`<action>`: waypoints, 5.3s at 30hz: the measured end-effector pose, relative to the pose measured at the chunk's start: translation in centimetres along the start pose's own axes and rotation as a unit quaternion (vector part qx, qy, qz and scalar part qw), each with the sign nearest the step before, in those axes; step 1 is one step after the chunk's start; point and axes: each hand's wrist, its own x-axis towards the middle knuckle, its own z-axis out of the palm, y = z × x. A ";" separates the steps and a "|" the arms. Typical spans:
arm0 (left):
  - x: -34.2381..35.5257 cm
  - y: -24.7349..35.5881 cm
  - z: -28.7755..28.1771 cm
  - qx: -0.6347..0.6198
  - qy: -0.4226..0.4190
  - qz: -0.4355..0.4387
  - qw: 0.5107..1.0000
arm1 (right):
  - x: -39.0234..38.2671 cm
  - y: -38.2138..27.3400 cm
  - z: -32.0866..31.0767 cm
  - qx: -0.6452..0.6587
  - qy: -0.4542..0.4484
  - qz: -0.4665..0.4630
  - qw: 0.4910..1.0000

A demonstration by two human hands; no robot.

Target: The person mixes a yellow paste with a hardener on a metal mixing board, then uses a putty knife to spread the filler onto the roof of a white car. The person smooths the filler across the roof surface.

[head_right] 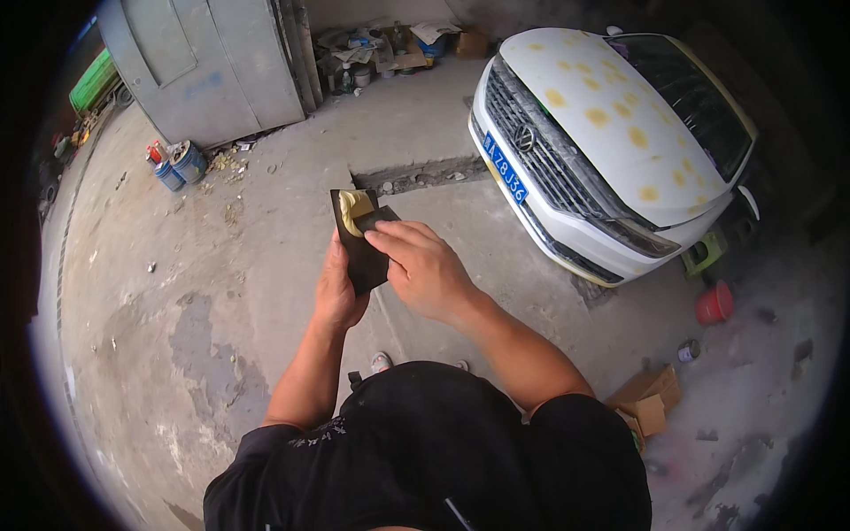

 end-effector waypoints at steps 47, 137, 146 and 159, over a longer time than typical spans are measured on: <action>-1.1 2.1 -3.5 -0.184 -0.153 -0.201 0.950 | -0.1 2.5 -4.5 0.433 -0.015 -0.097 0.896; -0.5 0.8 -3.3 -0.172 -0.123 -0.184 0.960 | -1.0 2.0 -2.8 0.017 0.010 -0.130 0.991; -0.6 0.8 -1.9 -0.270 -0.211 -0.220 0.913 | -1.9 6.4 -4.1 0.147 -0.001 -0.053 0.988; 0.5 -1.8 -0.5 0.279 -0.109 0.074 0.951 | -3.8 5.9 0.2 0.641 0.011 0.237 0.730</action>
